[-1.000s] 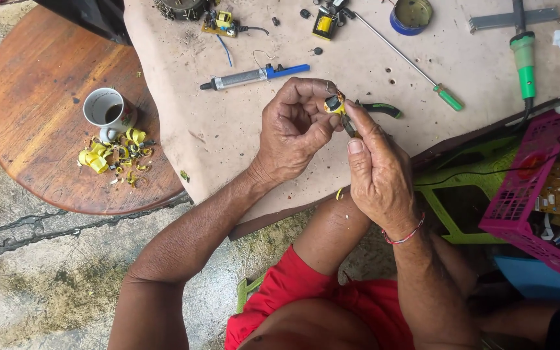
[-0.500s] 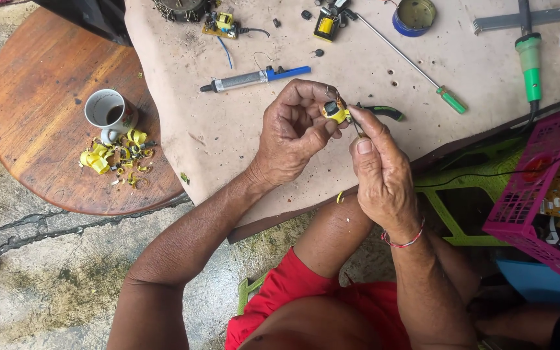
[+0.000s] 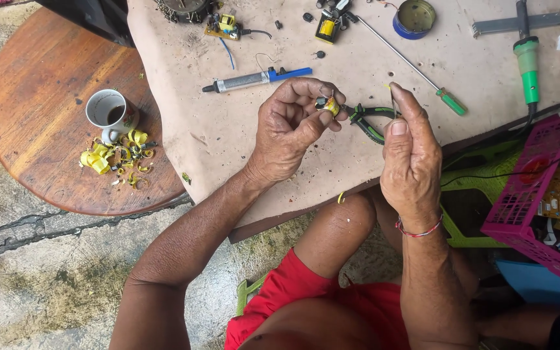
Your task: Disassembling a small electronic transformer by removing tape and wires using a utility knife and pliers.
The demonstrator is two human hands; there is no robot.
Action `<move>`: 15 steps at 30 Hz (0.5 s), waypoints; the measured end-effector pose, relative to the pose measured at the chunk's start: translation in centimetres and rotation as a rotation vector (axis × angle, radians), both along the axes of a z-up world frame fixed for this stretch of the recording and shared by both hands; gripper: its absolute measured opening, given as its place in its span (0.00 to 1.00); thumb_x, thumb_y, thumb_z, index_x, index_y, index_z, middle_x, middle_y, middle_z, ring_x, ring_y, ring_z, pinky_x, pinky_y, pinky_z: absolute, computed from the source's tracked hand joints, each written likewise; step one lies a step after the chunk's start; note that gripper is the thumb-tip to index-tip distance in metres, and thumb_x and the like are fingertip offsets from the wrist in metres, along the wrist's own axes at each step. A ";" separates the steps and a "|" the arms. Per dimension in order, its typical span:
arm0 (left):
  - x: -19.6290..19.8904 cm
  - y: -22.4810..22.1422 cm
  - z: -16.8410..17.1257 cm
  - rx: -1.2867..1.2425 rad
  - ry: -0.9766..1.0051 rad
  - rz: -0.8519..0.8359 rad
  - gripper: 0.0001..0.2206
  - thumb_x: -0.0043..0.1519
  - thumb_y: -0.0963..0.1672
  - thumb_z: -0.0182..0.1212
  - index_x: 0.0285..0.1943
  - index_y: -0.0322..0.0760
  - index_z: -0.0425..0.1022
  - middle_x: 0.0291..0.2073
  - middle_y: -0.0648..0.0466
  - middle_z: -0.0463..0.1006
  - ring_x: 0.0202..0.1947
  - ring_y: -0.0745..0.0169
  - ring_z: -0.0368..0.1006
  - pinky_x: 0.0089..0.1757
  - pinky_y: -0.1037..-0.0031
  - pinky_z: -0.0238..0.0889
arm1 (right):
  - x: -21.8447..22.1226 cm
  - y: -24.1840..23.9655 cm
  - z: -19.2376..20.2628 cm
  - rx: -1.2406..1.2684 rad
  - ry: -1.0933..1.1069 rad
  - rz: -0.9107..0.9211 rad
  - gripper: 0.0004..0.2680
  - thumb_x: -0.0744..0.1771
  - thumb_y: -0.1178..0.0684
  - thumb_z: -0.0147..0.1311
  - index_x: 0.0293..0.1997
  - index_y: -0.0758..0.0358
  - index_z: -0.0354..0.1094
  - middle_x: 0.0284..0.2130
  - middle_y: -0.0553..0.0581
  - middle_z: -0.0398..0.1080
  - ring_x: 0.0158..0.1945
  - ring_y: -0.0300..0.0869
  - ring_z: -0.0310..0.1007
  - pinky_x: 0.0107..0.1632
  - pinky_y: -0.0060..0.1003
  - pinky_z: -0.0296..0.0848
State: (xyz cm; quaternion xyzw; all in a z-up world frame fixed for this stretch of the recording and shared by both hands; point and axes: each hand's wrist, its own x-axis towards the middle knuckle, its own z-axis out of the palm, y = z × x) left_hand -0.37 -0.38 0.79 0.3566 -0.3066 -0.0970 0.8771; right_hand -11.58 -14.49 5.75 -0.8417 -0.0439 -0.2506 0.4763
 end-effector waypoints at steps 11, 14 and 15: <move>0.1 0.3 -0.8 -0.029 0.078 -0.166 0.14 0.70 0.38 0.65 0.64 0.32 0.73 0.58 0.50 0.79 0.60 0.60 0.76 0.63 0.62 0.73 | -0.5 0.9 -0.2 -0.297 0.032 0.057 0.16 0.75 0.56 0.35 0.74 0.71 0.51 0.70 0.69 0.60 0.74 0.58 0.64 0.74 0.45 0.63; -0.1 0.4 -0.5 0.025 0.083 -0.131 0.14 0.69 0.39 0.66 0.63 0.34 0.73 0.52 0.51 0.81 0.55 0.65 0.78 0.58 0.68 0.77 | -0.4 0.8 -0.6 -0.299 0.022 0.043 0.16 0.75 0.56 0.36 0.73 0.72 0.51 0.70 0.70 0.60 0.74 0.59 0.64 0.74 0.45 0.64; -0.6 0.6 -0.6 0.026 0.093 -0.132 0.14 0.69 0.39 0.66 0.63 0.34 0.73 0.52 0.51 0.81 0.55 0.65 0.78 0.58 0.68 0.77 | -0.8 1.0 -0.7 -0.298 0.032 0.043 0.16 0.75 0.56 0.36 0.73 0.72 0.51 0.70 0.70 0.60 0.74 0.59 0.64 0.74 0.45 0.64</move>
